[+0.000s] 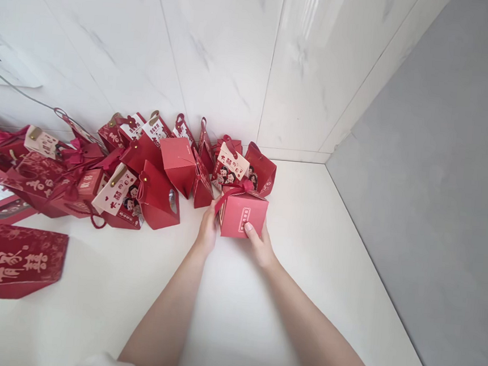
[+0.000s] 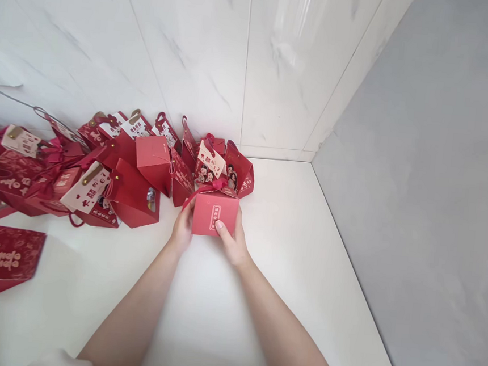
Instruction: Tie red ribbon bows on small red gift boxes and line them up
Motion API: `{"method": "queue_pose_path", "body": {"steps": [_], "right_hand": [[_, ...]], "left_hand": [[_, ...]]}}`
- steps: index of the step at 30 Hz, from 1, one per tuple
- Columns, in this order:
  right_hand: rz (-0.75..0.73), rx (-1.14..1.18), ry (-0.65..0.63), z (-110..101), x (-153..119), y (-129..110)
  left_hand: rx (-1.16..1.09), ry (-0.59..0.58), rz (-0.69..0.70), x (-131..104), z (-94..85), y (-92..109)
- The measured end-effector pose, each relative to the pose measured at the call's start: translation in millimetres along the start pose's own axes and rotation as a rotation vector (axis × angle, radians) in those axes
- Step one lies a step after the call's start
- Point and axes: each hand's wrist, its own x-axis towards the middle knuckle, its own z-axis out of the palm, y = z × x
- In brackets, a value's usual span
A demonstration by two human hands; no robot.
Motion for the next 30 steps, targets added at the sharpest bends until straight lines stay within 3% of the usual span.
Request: {"method": "queue_pose_path", "body": {"steps": [3,5,12,30], "right_hand": [[-0.024,-0.003,0.029,-0.3,4.1,-1.9],[-0.023,0.011,0.010,-2.7,7.0,-3.8],[0.062,0.185,-0.064,-8.0,9.6,-5.3],[0.127,0.223,-0.058,-11.1,12.4,-3.2]], "left_hand": [[0.041,-0.171,0.083,-2.7,-0.6,-3.0],[0.095,-0.217,0.095,-3.0,-2.2,-4.9],[0.181,-0.103,0.062,0.3,-8.9,-10.5],[0.111,-0.081,-0.018,-2.6,-1.4,-6.6]]}}
